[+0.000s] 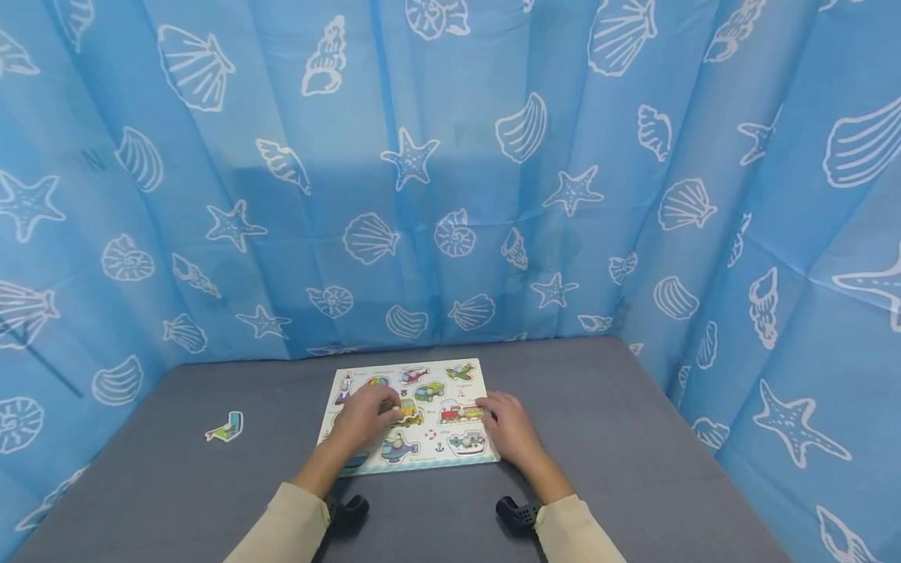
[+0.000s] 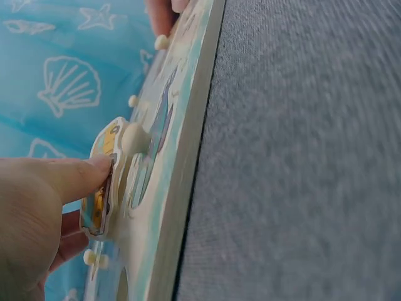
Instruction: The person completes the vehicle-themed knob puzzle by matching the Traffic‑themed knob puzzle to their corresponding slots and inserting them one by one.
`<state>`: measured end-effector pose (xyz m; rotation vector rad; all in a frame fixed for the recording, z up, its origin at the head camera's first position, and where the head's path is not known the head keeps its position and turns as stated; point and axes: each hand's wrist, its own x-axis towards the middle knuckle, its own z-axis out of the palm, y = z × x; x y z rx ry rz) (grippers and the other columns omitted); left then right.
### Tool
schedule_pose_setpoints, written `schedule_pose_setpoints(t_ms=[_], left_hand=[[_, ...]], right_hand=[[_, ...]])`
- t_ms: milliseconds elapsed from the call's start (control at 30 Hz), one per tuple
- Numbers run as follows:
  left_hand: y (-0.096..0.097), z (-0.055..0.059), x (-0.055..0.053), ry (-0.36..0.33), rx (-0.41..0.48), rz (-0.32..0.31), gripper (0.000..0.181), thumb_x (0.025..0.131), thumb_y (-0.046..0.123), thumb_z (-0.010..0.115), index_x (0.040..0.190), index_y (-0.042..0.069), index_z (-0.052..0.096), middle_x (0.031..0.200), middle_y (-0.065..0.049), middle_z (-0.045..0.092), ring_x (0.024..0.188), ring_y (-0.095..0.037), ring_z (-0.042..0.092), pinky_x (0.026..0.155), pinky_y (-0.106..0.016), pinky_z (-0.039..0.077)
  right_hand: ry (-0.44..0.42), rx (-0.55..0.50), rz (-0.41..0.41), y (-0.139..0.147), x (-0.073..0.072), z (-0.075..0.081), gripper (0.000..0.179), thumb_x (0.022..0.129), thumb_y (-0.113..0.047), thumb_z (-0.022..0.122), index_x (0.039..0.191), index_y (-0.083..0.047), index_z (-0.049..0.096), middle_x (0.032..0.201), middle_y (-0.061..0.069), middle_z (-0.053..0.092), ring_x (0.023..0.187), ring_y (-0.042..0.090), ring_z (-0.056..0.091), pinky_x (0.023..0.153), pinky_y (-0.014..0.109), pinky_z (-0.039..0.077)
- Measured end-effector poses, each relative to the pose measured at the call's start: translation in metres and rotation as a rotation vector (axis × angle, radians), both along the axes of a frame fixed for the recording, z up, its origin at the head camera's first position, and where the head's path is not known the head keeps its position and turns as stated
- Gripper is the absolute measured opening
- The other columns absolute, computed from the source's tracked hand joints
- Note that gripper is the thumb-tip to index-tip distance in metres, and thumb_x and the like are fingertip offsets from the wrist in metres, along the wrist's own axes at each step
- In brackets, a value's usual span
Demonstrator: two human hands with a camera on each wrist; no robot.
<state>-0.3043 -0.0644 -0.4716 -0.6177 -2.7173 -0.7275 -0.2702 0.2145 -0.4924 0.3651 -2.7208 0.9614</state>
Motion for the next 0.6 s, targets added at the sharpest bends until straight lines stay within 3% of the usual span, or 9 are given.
schedule_pose_setpoints(t_ms=[267, 600], left_hand=[[0.0053, -0.0023, -0.0033, 0.045, -0.029, -0.039, 0.013, 0.08, 0.023, 0.081, 0.085, 0.017, 0.07, 0.094, 0.004, 0.065, 0.093, -0.018, 0.061, 0.082, -0.039, 0.048], [0.0087, -0.0052, -0.002, 0.01, -0.062, -0.036, 0.011, 0.082, 0.023, 0.079, 0.085, 0.018, 0.07, 0.099, 0.003, 0.065, 0.099, -0.018, 0.059, 0.084, -0.039, 0.048]], right_hand=[[-0.01, -0.008, 0.003, -0.0015, -0.0005, 0.0032, 0.029, 0.092, -0.003, 0.062, 0.121, 0.001, 0.065, 0.134, 0.025, 0.053, 0.129, 0.044, 0.041, 0.103, 0.059, 0.03], [0.006, -0.006, 0.002, -0.0009, -0.0012, 0.0, 0.029, 0.092, -0.003, 0.063, 0.12, 0.0, 0.066, 0.132, 0.024, 0.054, 0.127, 0.044, 0.042, 0.102, 0.059, 0.03]])
